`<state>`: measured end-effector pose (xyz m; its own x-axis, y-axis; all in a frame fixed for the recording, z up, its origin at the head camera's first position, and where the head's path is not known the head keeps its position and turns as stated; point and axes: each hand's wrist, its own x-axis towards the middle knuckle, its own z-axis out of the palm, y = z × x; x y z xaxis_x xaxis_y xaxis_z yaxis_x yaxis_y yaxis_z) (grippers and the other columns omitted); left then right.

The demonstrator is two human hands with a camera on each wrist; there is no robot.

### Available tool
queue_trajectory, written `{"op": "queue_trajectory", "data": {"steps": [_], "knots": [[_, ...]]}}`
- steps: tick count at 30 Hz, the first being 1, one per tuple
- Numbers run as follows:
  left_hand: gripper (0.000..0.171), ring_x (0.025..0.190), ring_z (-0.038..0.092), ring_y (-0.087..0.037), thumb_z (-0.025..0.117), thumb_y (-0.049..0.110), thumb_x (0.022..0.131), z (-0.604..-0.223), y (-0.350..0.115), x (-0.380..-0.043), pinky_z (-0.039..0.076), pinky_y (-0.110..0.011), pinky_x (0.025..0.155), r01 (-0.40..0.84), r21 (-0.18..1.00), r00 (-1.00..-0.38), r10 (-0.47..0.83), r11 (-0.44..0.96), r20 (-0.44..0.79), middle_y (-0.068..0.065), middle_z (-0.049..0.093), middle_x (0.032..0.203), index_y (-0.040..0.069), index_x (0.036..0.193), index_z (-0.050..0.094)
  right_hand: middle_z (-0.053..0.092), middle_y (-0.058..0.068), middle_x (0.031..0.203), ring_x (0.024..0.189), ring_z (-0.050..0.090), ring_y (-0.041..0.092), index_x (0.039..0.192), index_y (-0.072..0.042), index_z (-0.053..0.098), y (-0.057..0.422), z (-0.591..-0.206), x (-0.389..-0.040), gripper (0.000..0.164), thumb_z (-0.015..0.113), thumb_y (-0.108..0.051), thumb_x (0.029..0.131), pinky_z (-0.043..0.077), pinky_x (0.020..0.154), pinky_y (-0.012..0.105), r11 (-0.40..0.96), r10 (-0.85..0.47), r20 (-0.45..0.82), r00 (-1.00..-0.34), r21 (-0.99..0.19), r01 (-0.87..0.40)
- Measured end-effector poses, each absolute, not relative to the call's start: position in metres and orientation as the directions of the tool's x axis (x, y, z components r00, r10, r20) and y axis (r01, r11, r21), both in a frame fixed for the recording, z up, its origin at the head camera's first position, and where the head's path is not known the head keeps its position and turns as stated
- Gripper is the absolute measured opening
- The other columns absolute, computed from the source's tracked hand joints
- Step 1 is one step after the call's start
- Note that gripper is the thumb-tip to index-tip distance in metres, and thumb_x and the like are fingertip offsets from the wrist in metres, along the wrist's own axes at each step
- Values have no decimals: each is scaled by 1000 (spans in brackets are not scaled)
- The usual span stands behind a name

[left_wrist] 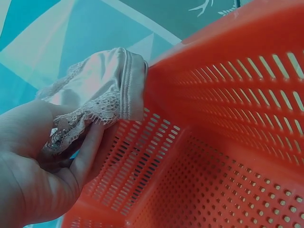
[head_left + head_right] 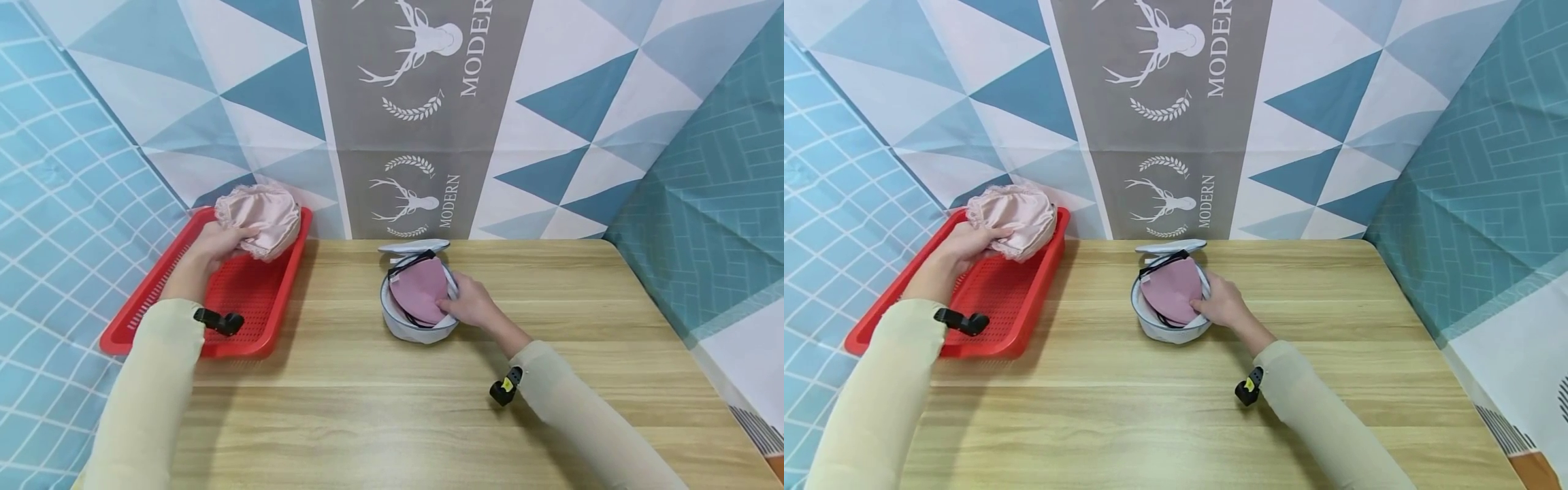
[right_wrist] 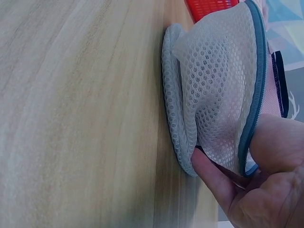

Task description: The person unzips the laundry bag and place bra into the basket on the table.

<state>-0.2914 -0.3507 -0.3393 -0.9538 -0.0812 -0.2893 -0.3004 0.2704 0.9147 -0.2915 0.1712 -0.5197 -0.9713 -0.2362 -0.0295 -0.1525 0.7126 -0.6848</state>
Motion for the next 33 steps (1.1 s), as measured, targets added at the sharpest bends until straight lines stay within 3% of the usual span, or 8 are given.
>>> {"op": "queue_trajectory", "data": {"steps": [13,21,27,33], "knots": [[15,74,67,6,61,21,113,-348,-354,-298,64,-15,76,-329,892,-944,-125,309,-305,17,63,81,12,122,53,76,19,137,120,71,31,146,-7,64,172,-516,-292,61,88,-32,95,60,111,54,717,-237,-48,-970,-683,-141],[11,73,67,4,56,17,111,-354,-363,-299,65,-17,75,-381,889,-924,-128,254,-359,15,62,80,12,120,51,75,21,142,127,71,34,149,-6,63,172,-520,-293,65,88,-32,95,59,116,56,718,-229,-47,-972,-683,-137],[10,73,64,4,53,19,109,-359,-368,-299,65,-18,74,-405,866,-914,-155,292,-376,14,58,81,10,115,50,76,20,139,124,71,34,148,-6,63,172,-521,-292,65,88,-32,95,60,113,56,717,-228,-48,-973,-684,-134],[15,76,64,2,53,20,111,-364,-371,-299,65,-19,77,-420,834,-907,-135,359,-399,13,58,86,8,120,51,77,20,134,118,71,32,149,-5,63,172,-520,-292,65,87,-31,95,61,107,54,719,-234,-37,-972,-679,-147]]}}
